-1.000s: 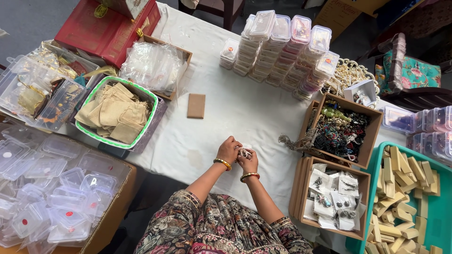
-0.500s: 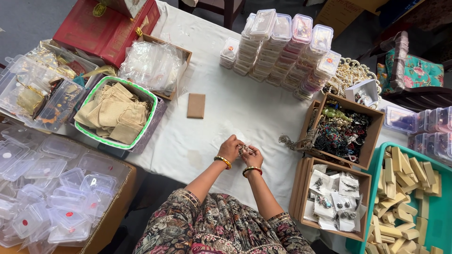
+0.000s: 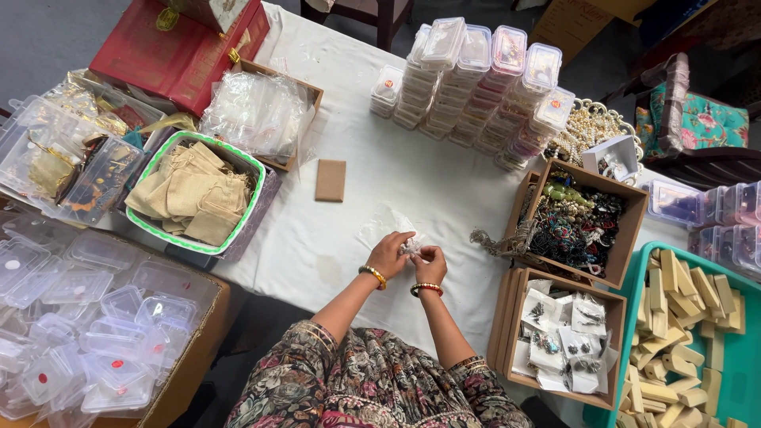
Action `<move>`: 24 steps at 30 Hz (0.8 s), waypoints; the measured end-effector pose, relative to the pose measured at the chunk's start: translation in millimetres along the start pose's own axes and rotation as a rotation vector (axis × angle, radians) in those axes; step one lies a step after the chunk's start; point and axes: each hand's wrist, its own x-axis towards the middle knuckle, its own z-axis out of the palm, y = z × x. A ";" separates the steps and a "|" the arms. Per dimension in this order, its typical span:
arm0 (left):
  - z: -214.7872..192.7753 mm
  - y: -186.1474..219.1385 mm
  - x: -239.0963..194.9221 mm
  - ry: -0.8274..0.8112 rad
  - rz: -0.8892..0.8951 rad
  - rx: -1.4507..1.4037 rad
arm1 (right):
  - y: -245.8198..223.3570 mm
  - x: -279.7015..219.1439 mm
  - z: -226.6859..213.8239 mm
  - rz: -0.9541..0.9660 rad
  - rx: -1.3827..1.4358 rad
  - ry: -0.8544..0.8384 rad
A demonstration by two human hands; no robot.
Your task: The person packs jewelry items into small plastic containers and wraps them in bubble wrap. They handle necklaces and other small accessories, placing them into containers and sealing them. The person also organizes the packed items on the table.
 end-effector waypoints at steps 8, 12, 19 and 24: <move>10.7 -16.5 -45.3 -0.139 -0.059 0.477 | 56.6 37.4 3.6 0.004 0.407 -0.238; 27.5 -39.1 -57.2 -0.134 0.113 0.716 | 73.9 44.3 -1.7 -0.045 0.496 -0.110; 38.4 -51.5 -63.4 -0.180 0.190 0.895 | 22.7 45.2 -4.5 -0.233 0.022 -0.088; 34.8 -40.1 -59.4 -0.207 -0.120 0.667 | 19.7 59.6 -8.9 -0.072 -0.031 -0.305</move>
